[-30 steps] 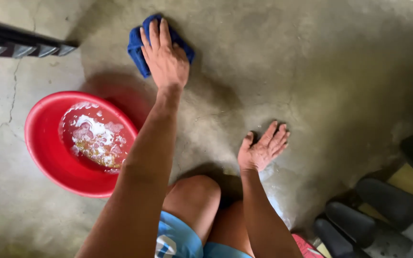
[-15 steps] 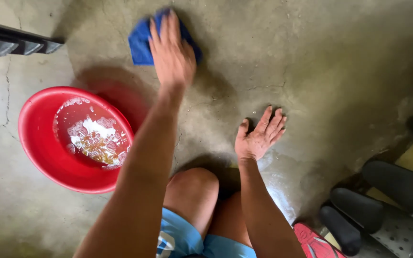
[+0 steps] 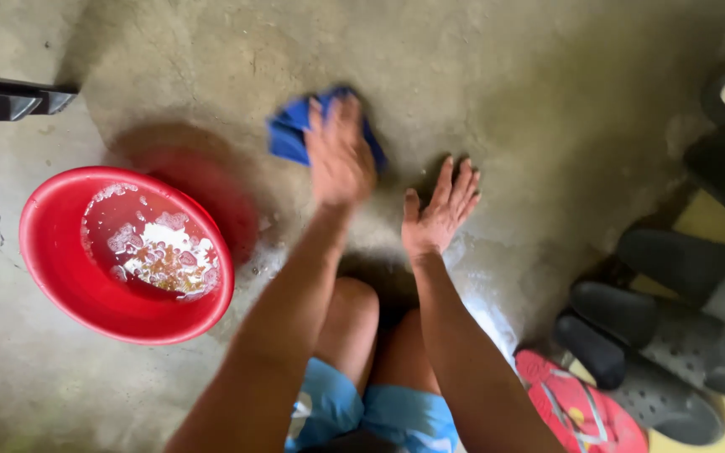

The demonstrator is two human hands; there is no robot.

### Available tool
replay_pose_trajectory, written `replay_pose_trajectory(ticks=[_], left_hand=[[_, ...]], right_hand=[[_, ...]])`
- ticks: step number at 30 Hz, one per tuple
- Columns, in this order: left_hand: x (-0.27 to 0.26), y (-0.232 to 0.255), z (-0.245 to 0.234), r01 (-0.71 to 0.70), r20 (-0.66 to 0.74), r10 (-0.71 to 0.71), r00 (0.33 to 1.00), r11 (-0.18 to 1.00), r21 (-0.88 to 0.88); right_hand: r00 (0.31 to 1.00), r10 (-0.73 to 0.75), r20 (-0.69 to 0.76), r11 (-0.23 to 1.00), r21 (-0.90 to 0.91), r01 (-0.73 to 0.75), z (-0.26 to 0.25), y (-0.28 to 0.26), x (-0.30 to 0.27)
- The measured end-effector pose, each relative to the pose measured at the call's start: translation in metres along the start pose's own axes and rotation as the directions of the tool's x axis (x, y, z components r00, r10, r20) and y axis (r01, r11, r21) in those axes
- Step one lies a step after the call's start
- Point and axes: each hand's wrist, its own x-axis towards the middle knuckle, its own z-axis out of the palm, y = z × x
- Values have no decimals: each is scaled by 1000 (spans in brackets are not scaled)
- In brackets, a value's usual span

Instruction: Cleaning several pairs of sandals and a floor mat using a cloth and soapy water.

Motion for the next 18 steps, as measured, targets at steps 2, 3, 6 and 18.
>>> replay_pose_trajectory(ticks=[2, 3, 6, 18], left_hand=[[-28, 35, -17, 49, 311, 3, 951, 986, -160], [-34, 41, -23, 49, 315, 5, 949, 985, -164], [-42, 51, -45, 146, 412, 37, 910, 903, -403], [-11, -31, -41, 75, 138, -33, 990, 949, -306]], right_hand=[[998, -51, 40, 987, 157, 44, -7, 9, 3], [998, -46, 40, 988, 152, 40, -9, 23, -2], [995, 9, 101, 665, 742, -81, -24, 41, -11], [887, -392, 244, 911, -31, 411, 18, -30, 20]])
